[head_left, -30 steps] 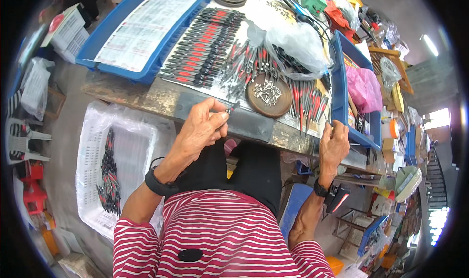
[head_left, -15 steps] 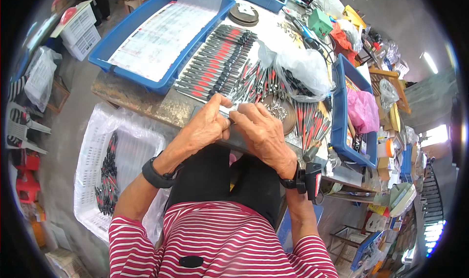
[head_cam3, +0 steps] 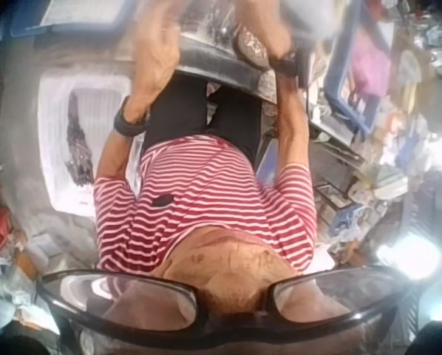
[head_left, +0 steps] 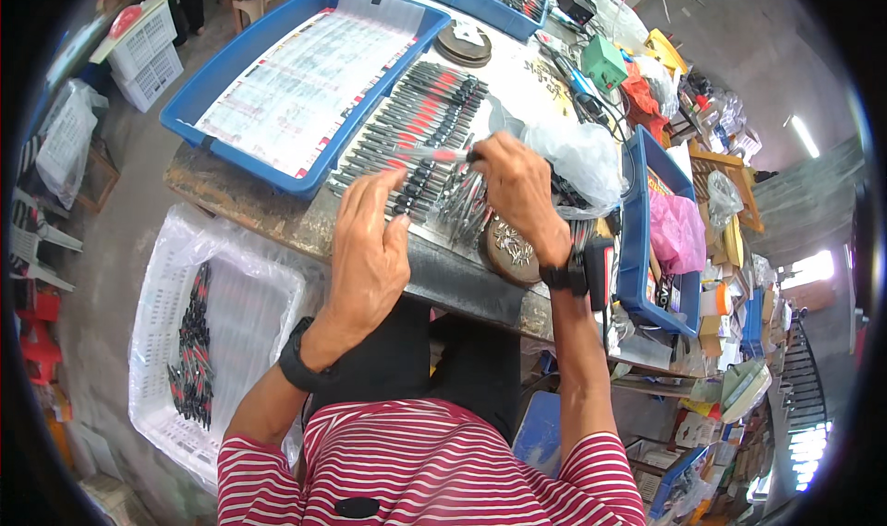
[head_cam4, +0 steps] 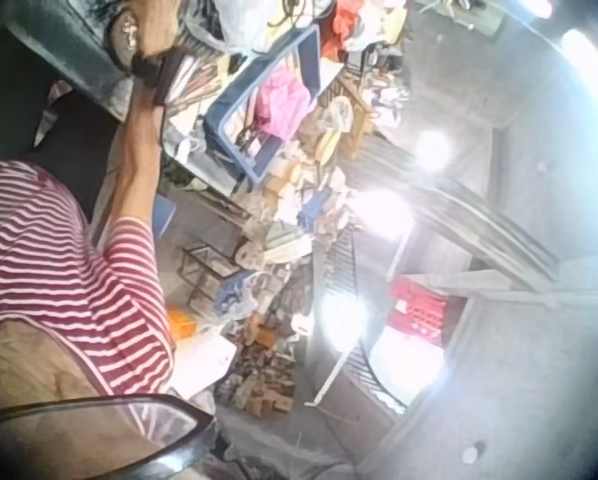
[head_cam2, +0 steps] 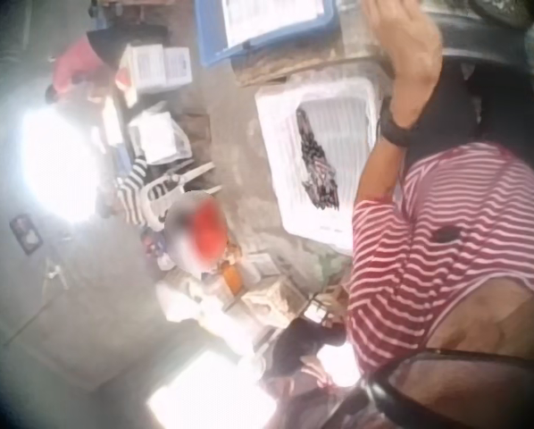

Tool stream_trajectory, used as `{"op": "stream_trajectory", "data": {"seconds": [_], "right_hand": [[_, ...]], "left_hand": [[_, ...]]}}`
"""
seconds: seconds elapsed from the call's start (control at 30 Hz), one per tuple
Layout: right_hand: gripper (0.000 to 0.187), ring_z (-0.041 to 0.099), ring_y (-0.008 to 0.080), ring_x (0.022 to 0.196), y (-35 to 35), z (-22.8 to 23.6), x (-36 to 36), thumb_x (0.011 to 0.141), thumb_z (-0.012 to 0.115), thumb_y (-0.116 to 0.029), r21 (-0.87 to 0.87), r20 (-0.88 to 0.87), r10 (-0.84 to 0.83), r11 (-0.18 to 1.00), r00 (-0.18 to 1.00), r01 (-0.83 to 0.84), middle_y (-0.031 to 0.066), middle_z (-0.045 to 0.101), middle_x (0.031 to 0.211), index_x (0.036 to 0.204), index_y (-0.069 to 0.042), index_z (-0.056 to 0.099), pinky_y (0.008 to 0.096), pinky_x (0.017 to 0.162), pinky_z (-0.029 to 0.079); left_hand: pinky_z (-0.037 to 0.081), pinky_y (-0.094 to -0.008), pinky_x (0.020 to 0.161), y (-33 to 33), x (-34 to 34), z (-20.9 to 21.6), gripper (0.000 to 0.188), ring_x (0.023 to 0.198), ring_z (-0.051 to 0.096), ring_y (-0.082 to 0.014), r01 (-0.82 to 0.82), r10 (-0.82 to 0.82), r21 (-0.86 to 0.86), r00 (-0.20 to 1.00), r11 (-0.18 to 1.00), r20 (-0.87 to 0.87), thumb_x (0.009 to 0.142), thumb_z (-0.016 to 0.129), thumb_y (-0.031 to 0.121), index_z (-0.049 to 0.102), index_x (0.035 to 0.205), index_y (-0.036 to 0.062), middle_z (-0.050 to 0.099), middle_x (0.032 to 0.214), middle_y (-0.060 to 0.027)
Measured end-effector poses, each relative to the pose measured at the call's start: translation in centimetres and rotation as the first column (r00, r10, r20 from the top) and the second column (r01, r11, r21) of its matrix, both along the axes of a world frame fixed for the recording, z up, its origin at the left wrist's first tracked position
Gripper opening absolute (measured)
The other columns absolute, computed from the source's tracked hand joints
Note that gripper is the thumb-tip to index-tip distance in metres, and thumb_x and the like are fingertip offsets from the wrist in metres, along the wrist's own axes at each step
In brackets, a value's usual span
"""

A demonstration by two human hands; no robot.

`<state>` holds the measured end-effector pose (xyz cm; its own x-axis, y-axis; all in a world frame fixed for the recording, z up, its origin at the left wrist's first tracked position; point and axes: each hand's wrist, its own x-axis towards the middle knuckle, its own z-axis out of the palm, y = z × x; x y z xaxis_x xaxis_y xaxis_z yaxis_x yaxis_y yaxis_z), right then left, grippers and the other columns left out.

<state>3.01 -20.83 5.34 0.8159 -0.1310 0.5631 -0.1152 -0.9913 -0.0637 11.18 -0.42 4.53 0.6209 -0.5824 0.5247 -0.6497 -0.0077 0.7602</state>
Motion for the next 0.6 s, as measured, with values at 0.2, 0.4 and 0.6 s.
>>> {"op": "stream_trajectory", "data": {"seconds": [0.2,0.4,0.6], "right_hand": [[0.012,0.06,0.0311,0.076,-5.1,-1.4,5.6,0.075,0.064,-0.011,-0.04,-0.047,-0.197,0.98,0.979,0.195,0.011,0.059,0.081,0.085,-0.005,0.061,0.0414,0.066,0.046],[0.01,0.062,0.0329,0.078,-7.7,-3.6,8.6,0.075,0.064,-0.011,-0.096,-0.125,-0.273,0.96,0.954,0.263,0.0126,0.06,0.082,0.081,-0.003,0.06,0.0429,0.067,0.048],[0.01,0.061,0.0342,0.078,-8.2,-5.2,9.5,0.074,0.063,-0.009,-0.086,-0.126,-0.26,0.964,0.957,0.251,0.013,0.06,0.083,0.079,-0.002,0.059,0.0439,0.066,0.048]], "left_hand": [[0.042,-0.0316,0.091,1.3,-0.9,-0.5,0.033,0.101,0.059,-0.0214,0.248,-0.206,0.046,0.884,0.968,-0.42,0.081,0.05,-0.002,0.054,0.113,-0.0031,0.063,0.104,-0.0139],[0.045,-0.0304,0.086,1.9,-0.6,-0.9,0.027,0.097,0.06,-0.0195,0.32,-0.24,0.076,0.83,0.944,-0.504,0.081,0.05,-0.002,0.056,0.107,-0.0036,0.063,0.1,-0.0122],[0.046,-0.0299,0.086,1.9,-0.5,-1.2,0.027,0.097,0.06,-0.0182,0.359,-0.255,0.078,0.784,0.93,-0.566,0.082,0.049,-0.002,0.057,0.107,-0.0038,0.063,0.099,-0.0117]]}}
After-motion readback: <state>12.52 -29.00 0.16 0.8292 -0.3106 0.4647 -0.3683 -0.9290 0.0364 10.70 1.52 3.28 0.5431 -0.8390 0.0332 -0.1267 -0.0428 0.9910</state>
